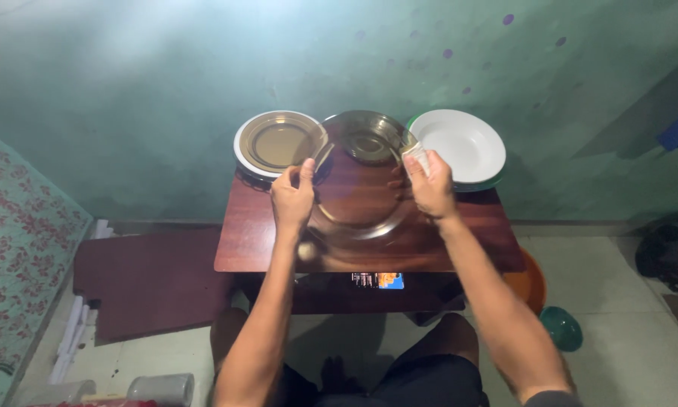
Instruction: The person wipes a round metal plate with a white cloth on a wooden table. The person rotates the plate and continues wiping the surface repeatedly.
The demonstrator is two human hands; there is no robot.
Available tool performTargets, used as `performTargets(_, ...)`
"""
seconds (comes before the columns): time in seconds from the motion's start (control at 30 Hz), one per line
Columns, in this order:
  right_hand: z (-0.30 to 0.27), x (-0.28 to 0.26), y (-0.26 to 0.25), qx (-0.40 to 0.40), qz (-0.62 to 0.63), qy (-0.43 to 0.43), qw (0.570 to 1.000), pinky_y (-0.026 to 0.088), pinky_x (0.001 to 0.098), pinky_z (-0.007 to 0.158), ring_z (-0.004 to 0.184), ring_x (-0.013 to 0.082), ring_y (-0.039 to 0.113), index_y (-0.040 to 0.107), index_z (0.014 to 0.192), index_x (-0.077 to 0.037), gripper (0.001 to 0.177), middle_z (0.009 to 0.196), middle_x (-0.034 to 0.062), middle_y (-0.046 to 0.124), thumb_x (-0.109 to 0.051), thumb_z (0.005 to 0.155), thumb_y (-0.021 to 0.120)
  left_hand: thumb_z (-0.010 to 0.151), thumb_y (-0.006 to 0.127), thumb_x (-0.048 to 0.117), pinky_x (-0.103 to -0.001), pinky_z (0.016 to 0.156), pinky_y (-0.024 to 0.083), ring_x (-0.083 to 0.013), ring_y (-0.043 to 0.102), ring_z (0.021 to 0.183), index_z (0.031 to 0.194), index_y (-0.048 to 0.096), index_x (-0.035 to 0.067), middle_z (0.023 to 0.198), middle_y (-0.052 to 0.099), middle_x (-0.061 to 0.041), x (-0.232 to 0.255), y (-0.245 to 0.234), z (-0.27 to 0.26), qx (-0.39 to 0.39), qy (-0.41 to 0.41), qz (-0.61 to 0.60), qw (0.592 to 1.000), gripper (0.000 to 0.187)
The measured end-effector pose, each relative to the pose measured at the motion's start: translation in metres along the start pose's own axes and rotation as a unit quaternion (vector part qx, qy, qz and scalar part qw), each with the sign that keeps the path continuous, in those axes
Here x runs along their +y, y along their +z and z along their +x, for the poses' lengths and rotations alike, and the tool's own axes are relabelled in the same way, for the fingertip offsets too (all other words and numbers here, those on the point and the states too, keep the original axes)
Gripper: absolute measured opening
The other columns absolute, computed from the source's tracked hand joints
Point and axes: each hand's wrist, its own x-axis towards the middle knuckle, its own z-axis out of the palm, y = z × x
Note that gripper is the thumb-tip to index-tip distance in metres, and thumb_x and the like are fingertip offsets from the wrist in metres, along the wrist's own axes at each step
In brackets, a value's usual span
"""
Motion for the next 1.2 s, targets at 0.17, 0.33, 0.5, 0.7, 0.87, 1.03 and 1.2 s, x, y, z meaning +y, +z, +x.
performTargets(0.17,0.018,-0.014,-0.024,-0.115,-0.044,-0.044,0.991,0.038,0.0251,0.048,0.054,0.0115,0.049,0.065,0.087,-0.013,0.021,0.059,0.0002,0.057,-0.025,0.102,0.071,0.093,0.077,0.044,-0.038,0.075,0.053,-0.0297,0.073,0.084,0.091,0.078,0.017,0.081,0.075,-0.01,0.03,-0.017,0.016,-0.193,0.059,0.018,0.979,0.028)
performTargets(0.33,0.035,-0.024,-0.035,-0.249,-0.052,-0.061,0.965,0.04,0.0275,0.048,0.055,0.0119,0.049,0.066,0.087,-0.011,0.019,0.057,0.0007,0.055,-0.023,0.101,0.071,0.094,0.069,0.042,-0.035,0.083,0.055,-0.0237,0.078,0.075,0.09,0.076,0.012,0.059,0.074,-0.007,0.101,-0.037,0.022,-0.39,0.054,0.049,0.918,0.031)
performTargets(0.5,0.072,-0.012,-0.035,-0.331,-0.081,-0.106,0.934,0.047,0.0313,0.053,0.058,0.0171,0.058,0.066,0.09,-0.004,0.018,0.063,0.0092,0.066,-0.013,0.088,0.081,0.095,0.068,0.031,-0.026,0.065,0.055,-0.0168,0.072,0.056,0.074,0.077,0.015,0.051,0.068,-0.006,0.092,-0.027,0.007,-0.322,0.107,-0.011,0.941,0.028)
performTargets(0.7,0.067,-0.005,-0.024,-0.193,-0.06,-0.054,0.978,0.043,0.0236,0.052,0.059,0.0086,0.053,0.067,0.087,-0.013,0.021,0.066,-0.0024,0.063,-0.027,0.095,0.081,0.095,0.075,0.028,-0.022,0.06,0.052,-0.01,0.069,0.052,0.069,0.076,0.018,0.048,0.065,-0.003,0.071,-0.013,0.01,-0.122,0.108,-0.074,0.984,0.028)
performTargets(0.87,0.033,0.011,-0.006,-0.037,-0.002,0.0,0.999,0.042,0.0222,0.051,0.057,0.0084,0.053,0.067,0.083,-0.016,0.027,0.065,-0.0022,0.063,-0.034,0.095,0.083,0.094,0.077,0.027,-0.022,0.057,0.049,-0.0084,0.064,0.051,0.064,0.074,0.015,0.049,0.066,-0.005,0.077,-0.008,-0.005,-0.025,0.056,-0.099,0.993,0.032)
performTargets(1.03,0.014,0.037,0.009,0.116,0.082,0.04,0.989,0.038,0.0196,0.052,0.058,0.0041,0.048,0.065,0.081,-0.017,0.026,0.065,-0.007,0.059,-0.031,0.096,0.08,0.095,0.076,0.027,-0.023,0.054,0.049,-0.0129,0.066,0.046,0.06,0.072,0.011,0.048,0.065,-0.006,0.038,0.021,-0.011,0.076,0.0,-0.126,0.989,0.039)
performTargets(1.2,0.012,0.041,0.03,0.181,0.139,0.08,0.97,0.04,0.0211,0.056,0.063,0.0077,0.053,0.063,0.083,-0.013,0.028,0.069,-0.0027,0.062,-0.035,0.096,0.076,0.097,0.073,0.039,-0.033,0.071,0.053,-0.023,0.073,0.072,0.073,0.078,0.009,0.071,0.075,-0.012,0.028,0.038,-0.023,0.191,-0.077,-0.104,0.973,0.038)
